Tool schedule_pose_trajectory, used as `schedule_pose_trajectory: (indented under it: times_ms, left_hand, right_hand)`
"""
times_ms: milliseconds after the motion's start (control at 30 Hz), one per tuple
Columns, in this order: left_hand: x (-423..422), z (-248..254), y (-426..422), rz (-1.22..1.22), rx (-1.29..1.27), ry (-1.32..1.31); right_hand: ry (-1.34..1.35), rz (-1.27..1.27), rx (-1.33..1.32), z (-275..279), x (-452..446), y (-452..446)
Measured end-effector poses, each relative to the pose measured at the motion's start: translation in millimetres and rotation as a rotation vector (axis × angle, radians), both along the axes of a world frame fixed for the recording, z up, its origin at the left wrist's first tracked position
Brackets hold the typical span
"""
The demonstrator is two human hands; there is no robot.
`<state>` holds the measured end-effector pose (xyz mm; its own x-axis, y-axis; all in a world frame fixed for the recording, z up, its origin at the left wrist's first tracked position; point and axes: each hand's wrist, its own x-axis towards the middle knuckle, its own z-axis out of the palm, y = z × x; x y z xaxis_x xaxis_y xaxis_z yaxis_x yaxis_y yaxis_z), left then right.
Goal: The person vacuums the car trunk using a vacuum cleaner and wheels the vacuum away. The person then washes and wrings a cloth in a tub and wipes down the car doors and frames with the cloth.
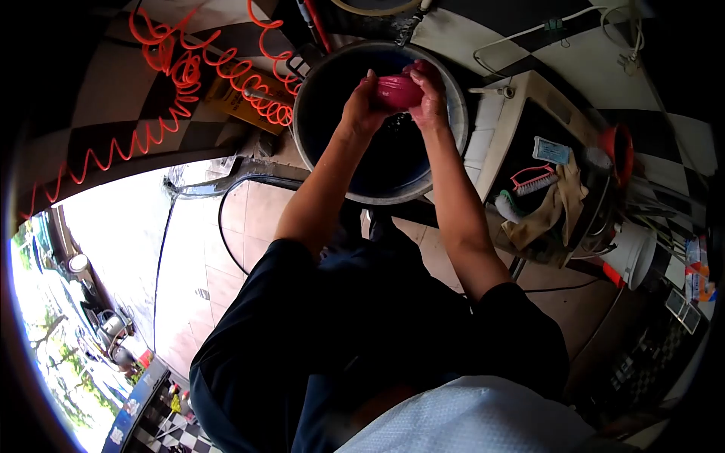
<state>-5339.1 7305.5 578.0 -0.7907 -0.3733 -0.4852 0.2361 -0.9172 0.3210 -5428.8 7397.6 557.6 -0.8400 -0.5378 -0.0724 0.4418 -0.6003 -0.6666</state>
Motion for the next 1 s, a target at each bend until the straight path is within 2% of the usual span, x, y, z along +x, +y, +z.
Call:
schedule_pose_trajectory:
  times_ms: [67, 100, 133, 167, 200, 267, 300, 333, 367, 467, 500, 533, 633, 733, 800, 833, 867, 900, 933, 967, 1000]
  left_hand:
    - [7, 12, -6, 0.007, -0.046, 0.048]
    - [11, 16, -11, 0.038, -0.244, 0.029]
    - [13, 17, -12, 0.040, -0.601, -0.057]
    - [17, 18, -12, 0.039, -0.956, -0.146]
    - [18, 20, -13, 0.038, -1.313, -0.233]
    - [24, 29, -18, -0.059, -1.833, -0.044]
    - [26, 35, -16, -0.092, -1.897, 0.060]
    - [27, 39, -13, -0.123, -1.958, 0.166]
    - [26, 39, -14, -0.126, -1.948, 0.177]
    - [19, 43, -16, -0.052, -1.282, -0.222]
    - [13, 56, -12, 0.133, -1.015, -0.160]
    - [0, 30, -19, 0.222, -0.770, -0.066]
    - [-8, 2, -33, 0.162, -0.390, -0.020]
    - [-5, 11, -36, 0.047, -0.124, 0.031]
    - [3, 31, -39, -0.086, 0.036, 0.113]
    - [6, 31, -42, -0.027, 0.008, 0.168]
    - [11, 36, -42, -0.013, -0.176, 0.109]
    - [16, 42, -43, 0.002, -0.361, 0.051]
    - [18, 49, -46, 0.018, -0.549, -0.006]
    - [21, 52, -50, -0.019, -0.939, -0.149]
    - [26, 59, -56, -0.038, -1.256, -0.028]
  right_hand:
    - [0.055, 0.104, 0.111, 12, 0, 8]
    - [-0.012, 0.148, 0.221, 0, 1, 13]
    - [-0.076, 0.191, 0.332, -13, 0, 18]
    - [-0.199, 0.356, 0.403, -8, 4, 27]
    - [-0.374, 0.497, 0.348, -3, 7, 27]
    - [-0.439, 0.584, -0.187, 3, 14, 9]
    - [-0.479, 0.508, -0.103, -10, 10, 1]
    - [-0.397, 0.598, -0.271, -21, 5, -3]
    - [-0.343, 0.474, -0.248, -14, 13, -7]
    - [-0.277, 0.166, -0.131, 0, 22, -27]
    - [-0.270, 0.072, -0.082, 7, 24, -33]
    - [-0.221, 0.030, -0.033, 16, 28, -35]
    - [-0.048, -0.065, 0.048, 42, 38, -39]
    - [0.188, -0.094, 0.116, 35, 29, -41]
    - [0.148, -0.063, 0.188, 49, 32, -37]
    - [0.140, -0.097, 0.218, 57, 37, -37]
    - [0.130, -0.131, 0.249, 61, 43, -34]
    - [0.065, -0.120, 0.474, 60, 48, -27]
    - [-0.024, 0.024, 0.434, 55, 42, -20]
    - [-0.115, 0.166, 0.392, 48, 34, -10]
    - [-0.206, 0.308, 0.347, 53, 34, -6]
